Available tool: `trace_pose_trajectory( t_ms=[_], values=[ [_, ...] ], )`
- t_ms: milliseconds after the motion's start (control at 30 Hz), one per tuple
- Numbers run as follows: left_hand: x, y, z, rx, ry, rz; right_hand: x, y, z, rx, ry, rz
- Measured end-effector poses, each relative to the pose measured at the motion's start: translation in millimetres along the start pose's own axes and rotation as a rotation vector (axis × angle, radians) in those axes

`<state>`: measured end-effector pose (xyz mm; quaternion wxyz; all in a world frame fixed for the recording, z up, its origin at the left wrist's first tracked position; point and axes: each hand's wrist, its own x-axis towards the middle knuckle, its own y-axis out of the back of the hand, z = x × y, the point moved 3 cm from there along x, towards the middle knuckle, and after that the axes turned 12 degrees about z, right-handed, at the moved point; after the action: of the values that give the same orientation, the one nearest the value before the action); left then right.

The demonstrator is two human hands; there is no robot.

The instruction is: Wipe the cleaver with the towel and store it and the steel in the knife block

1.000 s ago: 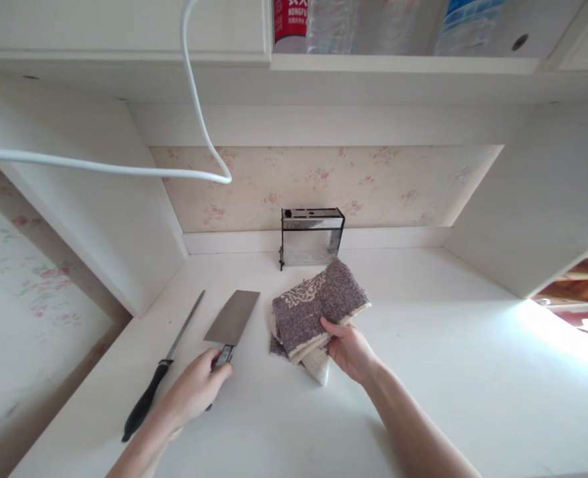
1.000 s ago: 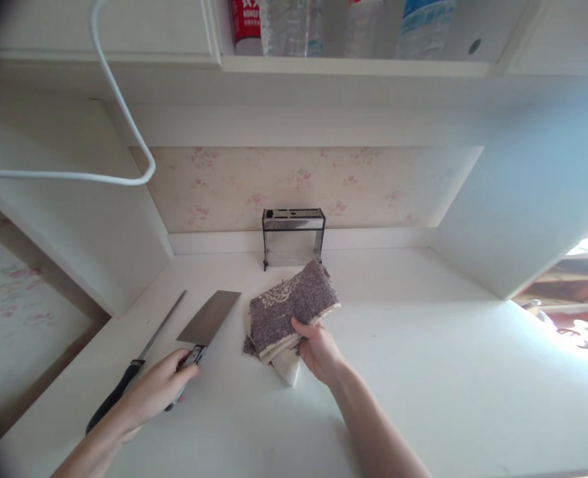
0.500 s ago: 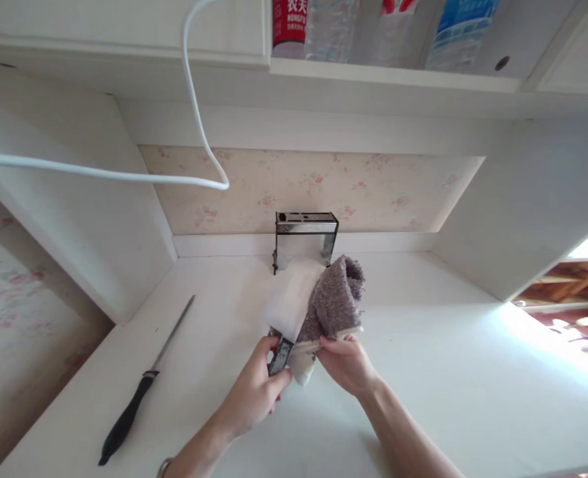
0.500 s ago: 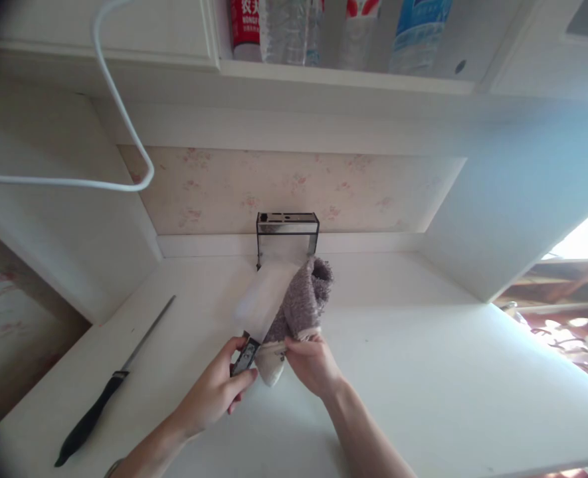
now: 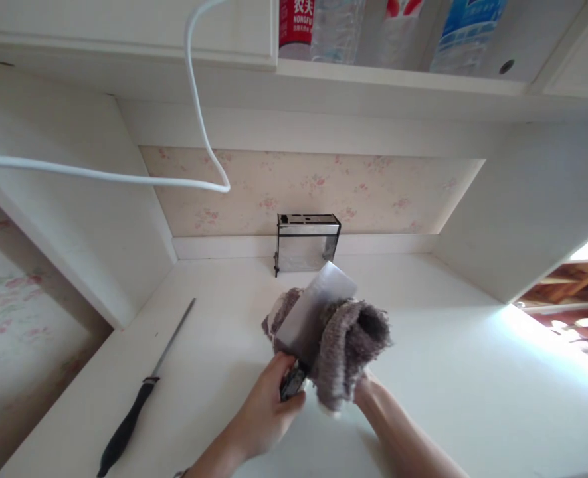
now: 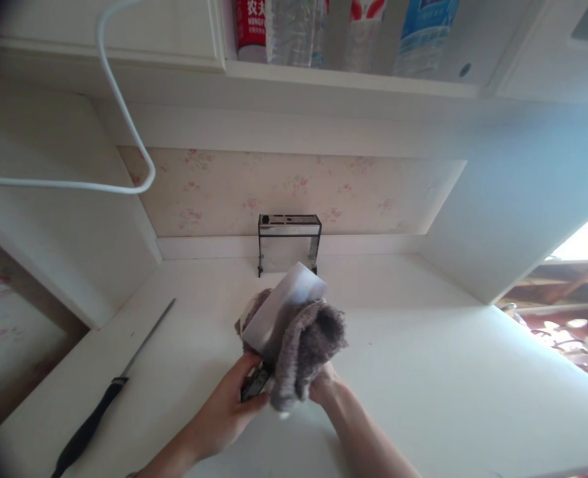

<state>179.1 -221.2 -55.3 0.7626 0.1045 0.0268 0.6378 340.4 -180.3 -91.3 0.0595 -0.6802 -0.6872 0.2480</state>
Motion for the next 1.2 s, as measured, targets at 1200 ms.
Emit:
trace_pose_trajectory(
  t_ms=[1200],
  values=[
    [4.0, 12.0, -25.8, 0.966, -0.552, -0.014, 19.1, 61.6, -46.2, 0.53, 0.21, 0.387]
  ],
)
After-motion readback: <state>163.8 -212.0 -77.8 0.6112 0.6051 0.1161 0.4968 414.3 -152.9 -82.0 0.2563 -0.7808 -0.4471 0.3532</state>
